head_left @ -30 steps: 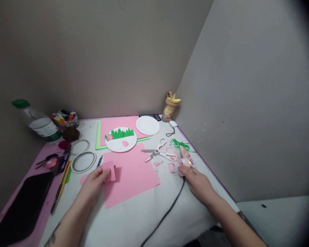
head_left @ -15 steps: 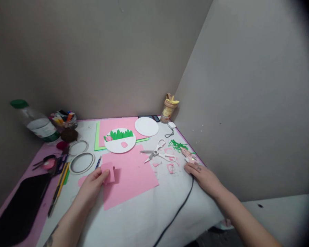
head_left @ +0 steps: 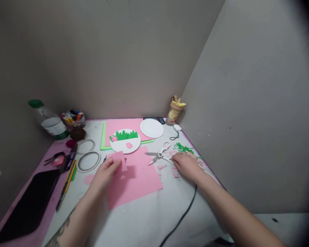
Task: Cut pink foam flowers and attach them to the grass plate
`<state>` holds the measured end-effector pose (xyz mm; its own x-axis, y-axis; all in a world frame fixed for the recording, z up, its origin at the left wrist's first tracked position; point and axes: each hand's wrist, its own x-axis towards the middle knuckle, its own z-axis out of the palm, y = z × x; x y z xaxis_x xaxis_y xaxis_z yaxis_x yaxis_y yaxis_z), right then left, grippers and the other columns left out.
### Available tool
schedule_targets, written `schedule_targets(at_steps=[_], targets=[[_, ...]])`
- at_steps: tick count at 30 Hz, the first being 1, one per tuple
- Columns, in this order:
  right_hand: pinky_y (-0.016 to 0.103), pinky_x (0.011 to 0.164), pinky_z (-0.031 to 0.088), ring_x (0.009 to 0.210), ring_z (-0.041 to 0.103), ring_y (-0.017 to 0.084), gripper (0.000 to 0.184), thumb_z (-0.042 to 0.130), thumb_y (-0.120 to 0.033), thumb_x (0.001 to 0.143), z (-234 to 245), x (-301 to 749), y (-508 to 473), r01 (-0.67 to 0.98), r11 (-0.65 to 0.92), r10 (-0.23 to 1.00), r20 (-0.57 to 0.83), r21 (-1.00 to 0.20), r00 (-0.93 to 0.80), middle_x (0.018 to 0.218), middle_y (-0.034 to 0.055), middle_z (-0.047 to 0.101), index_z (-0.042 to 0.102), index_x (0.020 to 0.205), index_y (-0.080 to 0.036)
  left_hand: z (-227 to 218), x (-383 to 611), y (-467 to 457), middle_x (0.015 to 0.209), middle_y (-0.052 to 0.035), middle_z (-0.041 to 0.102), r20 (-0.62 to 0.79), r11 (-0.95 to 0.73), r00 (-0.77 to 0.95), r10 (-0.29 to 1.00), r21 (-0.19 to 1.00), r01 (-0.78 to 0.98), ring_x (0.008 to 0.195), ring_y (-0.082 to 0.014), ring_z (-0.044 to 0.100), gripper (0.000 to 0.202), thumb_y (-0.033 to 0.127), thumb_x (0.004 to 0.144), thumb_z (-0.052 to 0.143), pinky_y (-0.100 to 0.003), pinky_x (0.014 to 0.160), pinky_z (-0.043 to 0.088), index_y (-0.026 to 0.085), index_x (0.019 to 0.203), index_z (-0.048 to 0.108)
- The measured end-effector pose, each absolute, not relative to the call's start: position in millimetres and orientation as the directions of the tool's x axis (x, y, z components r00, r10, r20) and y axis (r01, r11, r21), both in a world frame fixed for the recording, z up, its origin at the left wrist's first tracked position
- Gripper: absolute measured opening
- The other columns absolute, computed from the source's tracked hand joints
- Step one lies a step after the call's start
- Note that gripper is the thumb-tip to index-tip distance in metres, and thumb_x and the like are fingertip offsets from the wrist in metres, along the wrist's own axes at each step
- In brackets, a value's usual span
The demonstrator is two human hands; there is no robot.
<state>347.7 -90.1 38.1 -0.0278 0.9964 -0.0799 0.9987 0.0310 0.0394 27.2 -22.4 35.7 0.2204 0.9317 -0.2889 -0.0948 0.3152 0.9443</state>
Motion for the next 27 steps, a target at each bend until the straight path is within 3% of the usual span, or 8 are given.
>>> schedule_targets(at_steps=[3,8,14,17,19,21,24,27], targets=[[0.031,0.071,0.04,0.091,0.06,0.026,0.016,0.049,-0.015,0.087,28.8,342.1,-65.7,0.997,0.068,0.992,-0.109,0.045,-0.062,0.092,0.0123,0.068,0.064,0.09,-0.016,32.1,37.3,-18.9,0.065,-0.0004,0.058,-0.216,0.241,0.226,0.95,0.967,-0.088,0.057,-0.0136,0.051,0.03,0.045,0.071,0.067,-0.024,0.055,0.038,0.016,0.075,0.064],[0.03,0.072,0.039,0.089,0.06,0.025,0.013,0.052,-0.012,0.083,23.2,348.0,-53.3,0.994,0.098,0.984,-0.152,0.045,-0.09,0.09,0.0149,0.066,0.063,0.089,-0.014,7.2,35.5,-15.9,0.057,0.0014,0.053,-0.124,0.126,0.113,0.986,0.992,-0.012,0.052,-0.0123,0.045,0.03,0.045,0.074,0.065,-0.023,0.052,0.031,0.016,0.066,0.061],[0.029,0.072,0.039,0.087,0.058,0.022,0.013,0.049,-0.014,0.083,29.5,365.6,-50.2,0.997,0.071,0.984,-0.166,-0.01,-0.072,0.093,0.0108,0.065,0.059,0.09,-0.016,-6.0,29.6,-15.1,0.055,0.0027,0.051,-0.121,0.123,0.073,0.99,0.992,-0.022,0.053,-0.0127,0.043,0.026,0.041,0.078,0.061,-0.025,0.055,0.032,0.018,0.067,0.061],[0.029,0.07,0.041,0.078,0.056,0.019,0.011,0.044,-0.019,0.085,33.7,378.9,-50.9,0.944,0.048,0.995,-0.071,-0.326,-0.075,0.084,0.0058,0.061,0.055,0.083,-0.018,-6.6,29.8,-14.6,0.059,0.0022,0.053,-0.155,0.157,0.064,0.986,0.987,-0.04,0.055,-0.0128,0.043,0.024,0.04,0.079,0.061,-0.025,0.056,0.032,0.018,0.07,0.062],[0.027,0.064,0.041,0.069,0.053,0.016,0.012,0.044,-0.026,0.086,35.6,384.7,-53.5,0.766,0.009,1.0,0.005,-0.643,-0.008,0.076,0.002,0.057,0.052,0.082,-0.019,-6.1,30.1,-14.4,0.06,0.002,0.054,-0.168,0.171,0.065,0.984,0.984,-0.04,0.057,-0.0127,0.043,0.025,0.041,0.079,0.061,-0.025,0.056,0.032,0.018,0.069,0.061],[0.025,0.056,0.039,0.06,0.049,0.014,0.015,0.049,-0.034,0.084,37.3,386.3,-57.4,0.521,-0.03,0.995,0.024,-0.853,0.097,0.07,-0.0015,0.052,0.051,0.085,-0.02,-5.7,30.2,-14.4,0.061,0.0018,0.053,-0.178,0.18,0.06,0.982,0.983,-0.028,0.057,-0.0128,0.043,0.026,0.041,0.078,0.061,-0.025,0.056,0.032,0.017,0.067,0.06],[0.024,0.048,0.034,0.05,0.041,0.011,0.024,0.056,-0.043,0.077,42.0,382.4,-63.6,0.26,-0.053,0.978,0.002,-0.964,0.207,0.065,-0.0034,0.047,0.051,0.086,-0.021,-5.8,29.8,-14.9,0.061,0.0015,0.052,-0.188,0.189,0.053,0.981,0.982,-0.023,0.057,-0.0132,0.043,0.027,0.042,0.077,0.062,-0.025,0.056,0.032,0.017,0.067,0.059],[0.024,0.047,0.034,0.05,0.041,0.011,0.03,0.061,-0.047,0.073,49.2,377.1,-69.2,0.192,-0.05,0.972,-0.004,-0.98,0.234,0.068,-0.0012,0.05,0.052,0.085,-0.021,-6.6,29.2,-15.5,0.062,0.0015,0.052,-0.176,0.179,0.07,0.982,0.983,-0.046,0.058,-0.013,0.043,0.027,0.043,0.078,0.061,-0.025,0.057,0.032,0.017,0.069,0.059]])
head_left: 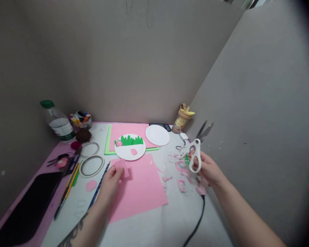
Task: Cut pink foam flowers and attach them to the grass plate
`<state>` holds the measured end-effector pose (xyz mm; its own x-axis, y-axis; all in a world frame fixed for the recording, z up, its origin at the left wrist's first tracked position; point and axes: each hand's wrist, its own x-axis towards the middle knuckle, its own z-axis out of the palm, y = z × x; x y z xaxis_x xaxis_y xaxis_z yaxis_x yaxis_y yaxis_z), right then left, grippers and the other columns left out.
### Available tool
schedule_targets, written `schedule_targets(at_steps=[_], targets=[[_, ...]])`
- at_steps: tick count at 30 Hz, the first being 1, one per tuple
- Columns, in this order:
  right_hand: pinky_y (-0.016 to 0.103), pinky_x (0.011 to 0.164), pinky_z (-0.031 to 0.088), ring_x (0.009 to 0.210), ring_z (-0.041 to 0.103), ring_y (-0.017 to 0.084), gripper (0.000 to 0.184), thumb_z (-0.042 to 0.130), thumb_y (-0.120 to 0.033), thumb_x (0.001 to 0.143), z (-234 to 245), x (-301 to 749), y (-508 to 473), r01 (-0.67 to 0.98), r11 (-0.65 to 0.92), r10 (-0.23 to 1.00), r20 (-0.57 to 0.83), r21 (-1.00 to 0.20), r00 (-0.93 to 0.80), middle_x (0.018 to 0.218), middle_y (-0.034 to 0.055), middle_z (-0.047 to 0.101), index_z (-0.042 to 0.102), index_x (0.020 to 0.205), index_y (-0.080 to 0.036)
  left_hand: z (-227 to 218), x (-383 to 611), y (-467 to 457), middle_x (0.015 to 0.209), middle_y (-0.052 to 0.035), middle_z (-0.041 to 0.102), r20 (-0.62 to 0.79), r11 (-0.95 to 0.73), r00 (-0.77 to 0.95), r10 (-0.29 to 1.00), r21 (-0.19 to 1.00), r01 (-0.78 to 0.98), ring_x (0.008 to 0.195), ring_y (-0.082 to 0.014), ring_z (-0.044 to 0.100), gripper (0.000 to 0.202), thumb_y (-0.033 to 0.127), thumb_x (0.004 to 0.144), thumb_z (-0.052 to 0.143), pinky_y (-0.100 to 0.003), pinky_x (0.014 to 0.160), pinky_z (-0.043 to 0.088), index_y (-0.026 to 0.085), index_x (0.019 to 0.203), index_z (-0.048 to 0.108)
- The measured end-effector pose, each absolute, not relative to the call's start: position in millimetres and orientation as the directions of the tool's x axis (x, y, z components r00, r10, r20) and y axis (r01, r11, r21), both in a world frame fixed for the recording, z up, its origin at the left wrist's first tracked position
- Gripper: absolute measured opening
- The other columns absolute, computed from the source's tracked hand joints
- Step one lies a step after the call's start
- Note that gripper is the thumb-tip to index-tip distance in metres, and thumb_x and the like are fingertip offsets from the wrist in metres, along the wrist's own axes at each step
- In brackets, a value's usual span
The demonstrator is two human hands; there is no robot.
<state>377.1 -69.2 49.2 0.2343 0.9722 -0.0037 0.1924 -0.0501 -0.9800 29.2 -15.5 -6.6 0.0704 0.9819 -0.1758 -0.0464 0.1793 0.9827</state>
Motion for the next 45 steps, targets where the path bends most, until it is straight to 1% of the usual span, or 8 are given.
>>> schedule_targets(at_steps=[15,21,26,30,32,35,42,45], targets=[[0.023,0.048,0.035,0.056,0.043,0.011,0.033,0.075,-0.045,0.066,63.2,363.6,-87.7,0.041,-0.013,0.985,-0.006,-0.999,0.171,0.07,-0.0006,0.051,0.059,0.081,-0.02,-12.0,28.4,-15.5,0.062,0.0023,0.049,-0.139,0.137,0.075,0.987,0.99,0.03,0.059,-0.0122,0.041,0.026,0.039,0.08,0.055,-0.026,0.057,0.031,0.017,0.068,0.055],[0.034,0.068,0.047,0.069,0.051,0.017,0.034,0.072,-0.049,0.068,64.7,343.3,-85.5,-0.232,0.263,0.945,0.203,-0.936,0.256,0.066,-0.0023,0.045,0.05,0.073,-0.024,1.2,33.0,-20.6,0.055,0.0037,0.042,-0.12,0.109,0.074,0.99,0.984,0.138,0.056,-0.0125,0.038,0.03,0.037,0.076,0.056,-0.026,0.055,0.029,0.019,0.056,0.045],[0.028,0.06,0.041,0.065,0.05,0.017,0.02,0.057,-0.041,0.08,49.1,340.8,-76.9,0.283,-0.021,0.953,0.067,-0.959,0.295,0.075,0.0,0.055,0.053,0.085,-0.022,2.1,33.4,-21.3,0.054,0.0036,0.043,-0.14,0.13,0.071,0.988,0.982,0.136,0.056,-0.0127,0.039,0.03,0.04,0.076,0.055,-0.026,0.055,0.029,0.018,0.056,0.046],[0.028,0.067,0.037,0.077,0.056,0.021,0.013,0.046,-0.026,0.085,37.3,342.9,-70.2,0.876,-0.299,0.946,0.007,-0.378,0.325,0.079,0.005,0.062,0.057,0.085,-0.019,-0.1,32.8,-21.0,0.052,0.0045,0.041,-0.183,0.176,0.065,0.981,0.98,0.098,0.053,-0.0115,0.038,0.031,0.041,0.072,0.058,-0.024,0.052,0.028,0.018,0.054,0.046],[0.029,0.072,0.037,0.088,0.059,0.023,0.013,0.046,-0.022,0.086,33.6,339.9,-66.5,0.945,-0.313,0.95,-0.049,-0.095,0.309,0.09,0.01,0.065,0.059,0.088,-0.017,-1.3,32.3,-21.1,0.052,0.0041,0.043,-0.2,0.194,0.067,0.978,0.978,0.081,0.052,-0.0114,0.039,0.032,0.042,0.072,0.059,-0.024,0.052,0.029,0.018,0.055,0.048],[0.03,0.075,0.038,0.097,0.06,0.025,0.016,0.048,-0.019,0.087,27.6,332.9,-60.9,0.958,-0.274,0.95,-0.132,0.082,0.283,0.102,0.015,0.066,0.06,0.097,-0.015,-4.2,30.8,-20.7,0.055,0.003,0.047,-0.214,0.208,0.072,0.974,0.975,0.071,0.053,-0.0115,0.041,0.033,0.045,0.072,0.059,-0.023,0.051,0.029,0.017,0.058,0.051],[0.035,0.077,0.043,0.095,0.062,0.029,0.019,0.048,-0.015,0.086,32.8,317.1,-55.4,0.969,-0.237,0.959,-0.141,0.072,0.245,0.097,0.0197,0.067,0.063,0.097,-0.009,-9.0,29.0,-17.8,0.054,0.0022,0.048,-0.208,0.204,0.064,0.976,0.977,0.059,0.052,-0.0114,0.042,0.034,0.046,0.072,0.06,-0.023,0.051,0.031,0.016,0.058,0.053],[0.033,0.085,0.044,0.1,0.059,0.022,0.024,0.044,-0.016,0.089,74.6,291.2,-65.7,0.982,0.039,0.999,0.02,-0.183,-0.036,0.104,0.0113,0.066,0.061,0.106,-0.017,-6.2,30.1,-18.5,0.052,0.0031,0.046,-0.195,0.191,0.051,0.979,0.979,0.071,0.051,-0.0111,0.04,0.033,0.044,0.072,0.061,-0.023,0.051,0.03,0.017,0.056,0.052]])
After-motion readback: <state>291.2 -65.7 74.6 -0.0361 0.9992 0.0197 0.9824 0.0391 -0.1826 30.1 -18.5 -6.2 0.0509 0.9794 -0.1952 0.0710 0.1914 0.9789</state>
